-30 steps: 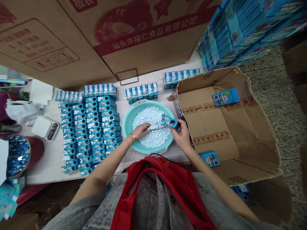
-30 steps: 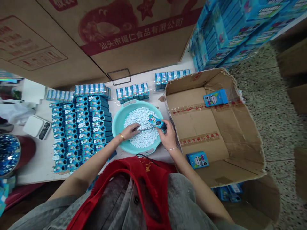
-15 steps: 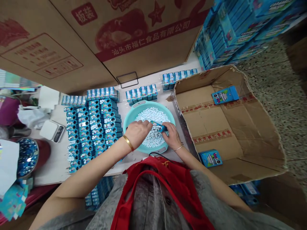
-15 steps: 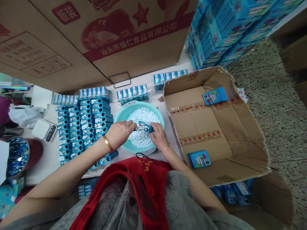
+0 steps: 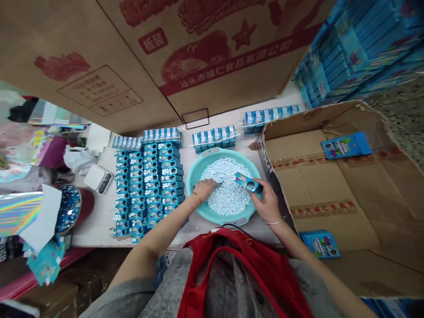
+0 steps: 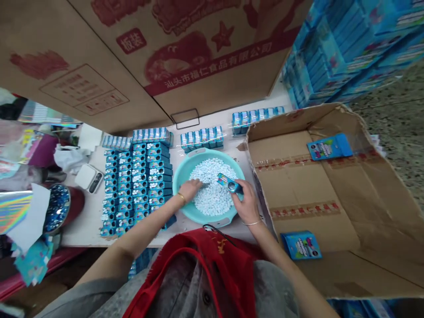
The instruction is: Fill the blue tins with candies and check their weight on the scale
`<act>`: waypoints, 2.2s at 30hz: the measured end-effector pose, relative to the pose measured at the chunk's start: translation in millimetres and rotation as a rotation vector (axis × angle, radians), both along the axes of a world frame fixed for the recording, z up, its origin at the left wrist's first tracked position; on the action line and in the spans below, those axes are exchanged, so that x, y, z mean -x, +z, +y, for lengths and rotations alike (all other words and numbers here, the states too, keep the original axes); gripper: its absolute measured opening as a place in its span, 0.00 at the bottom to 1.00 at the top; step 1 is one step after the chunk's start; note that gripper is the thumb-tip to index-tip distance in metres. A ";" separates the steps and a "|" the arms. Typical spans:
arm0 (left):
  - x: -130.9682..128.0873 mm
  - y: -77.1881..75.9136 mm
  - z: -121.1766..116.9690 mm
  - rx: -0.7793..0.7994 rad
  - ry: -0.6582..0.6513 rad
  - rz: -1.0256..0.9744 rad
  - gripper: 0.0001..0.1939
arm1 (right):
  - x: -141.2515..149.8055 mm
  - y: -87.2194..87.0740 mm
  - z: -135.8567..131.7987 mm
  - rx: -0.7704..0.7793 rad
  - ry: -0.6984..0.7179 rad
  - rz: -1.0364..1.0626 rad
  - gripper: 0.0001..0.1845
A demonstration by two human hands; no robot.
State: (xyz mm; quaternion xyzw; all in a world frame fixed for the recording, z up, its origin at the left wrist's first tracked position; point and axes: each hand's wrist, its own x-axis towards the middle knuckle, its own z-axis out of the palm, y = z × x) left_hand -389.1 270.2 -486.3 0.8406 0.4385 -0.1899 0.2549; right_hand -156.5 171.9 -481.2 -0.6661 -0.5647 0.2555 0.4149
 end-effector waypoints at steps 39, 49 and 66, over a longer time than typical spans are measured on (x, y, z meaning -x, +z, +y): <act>-8.6 166.1 4.8 -0.141 -0.122 -0.078 0.08 | 29.0 -4.9 2.0 -0.077 0.167 0.119 0.19; 2.6 90.4 0.3 0.059 -0.053 -0.587 0.19 | 42.3 8.7 4.8 0.009 0.244 0.252 0.18; 136.7 18.9 162.0 -0.541 0.292 -0.447 0.17 | -190.6 -17.9 41.0 -0.079 -0.722 -0.166 0.21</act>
